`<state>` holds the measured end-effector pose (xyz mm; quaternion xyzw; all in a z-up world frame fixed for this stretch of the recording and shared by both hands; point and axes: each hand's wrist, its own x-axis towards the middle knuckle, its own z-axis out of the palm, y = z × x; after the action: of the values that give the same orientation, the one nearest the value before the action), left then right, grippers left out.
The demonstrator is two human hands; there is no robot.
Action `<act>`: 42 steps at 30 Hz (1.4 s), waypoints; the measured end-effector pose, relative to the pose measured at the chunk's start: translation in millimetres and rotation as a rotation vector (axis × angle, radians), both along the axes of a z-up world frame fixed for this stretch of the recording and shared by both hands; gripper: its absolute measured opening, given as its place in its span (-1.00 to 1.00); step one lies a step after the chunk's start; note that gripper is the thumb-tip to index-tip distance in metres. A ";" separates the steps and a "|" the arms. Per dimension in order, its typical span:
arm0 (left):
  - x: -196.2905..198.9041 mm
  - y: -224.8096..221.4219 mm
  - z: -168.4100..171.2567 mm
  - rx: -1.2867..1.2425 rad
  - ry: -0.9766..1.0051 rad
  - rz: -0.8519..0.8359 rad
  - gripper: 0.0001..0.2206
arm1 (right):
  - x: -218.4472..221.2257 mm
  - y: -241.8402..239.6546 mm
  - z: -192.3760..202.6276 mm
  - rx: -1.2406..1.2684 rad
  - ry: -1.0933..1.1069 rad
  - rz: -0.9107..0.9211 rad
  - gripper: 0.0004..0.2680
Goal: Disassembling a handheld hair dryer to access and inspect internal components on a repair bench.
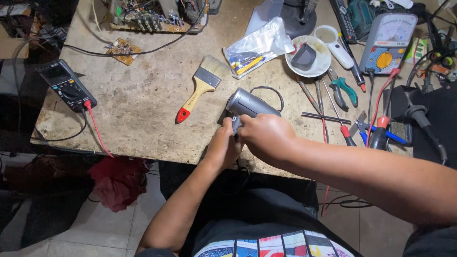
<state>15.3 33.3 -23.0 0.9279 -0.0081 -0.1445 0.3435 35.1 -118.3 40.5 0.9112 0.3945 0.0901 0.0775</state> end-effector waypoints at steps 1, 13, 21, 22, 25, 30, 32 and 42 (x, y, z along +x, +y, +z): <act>2.4 0.6 -1.6 -0.004 0.000 0.009 -0.66 | -0.3 -3.5 7.9 -0.004 0.000 0.009 -0.88; -0.7 -3.4 -0.3 -0.092 0.069 -0.025 -0.62 | -1.2 4.6 20.7 -0.116 -0.109 0.016 -0.84; 1.7 -0.9 4.2 -0.070 0.060 0.013 -0.63 | -39.6 -13.1 -3.2 0.285 -0.110 -0.093 -0.88; 1.5 -0.7 4.3 -0.066 0.057 0.009 -0.63 | -42.6 -12.9 -10.7 0.288 -0.113 -0.097 -0.88; -0.6 -1.8 4.0 -0.055 0.037 0.013 -0.61 | -50.4 -12.3 -26.5 0.351 -0.207 -0.178 -0.83; -3.9 -4.7 -2.9 -0.064 -0.004 0.050 -0.59 | -45.9 -13.1 -20.1 0.239 -0.289 -0.038 -0.82; -7.7 -5.1 -4.9 -0.075 -0.013 0.080 -0.60 | -48.9 -8.1 -22.9 0.207 -0.328 -0.018 -0.79; -6.8 -3.5 -17.8 -0.071 -0.123 0.031 -0.63 | -15.8 10.9 23.5 -0.201 -0.302 0.002 -0.89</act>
<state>8.5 29.7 -40.8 0.9223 -0.0202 -0.0814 0.3772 19.3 -107.3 64.0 0.8745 0.3863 0.1864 0.2264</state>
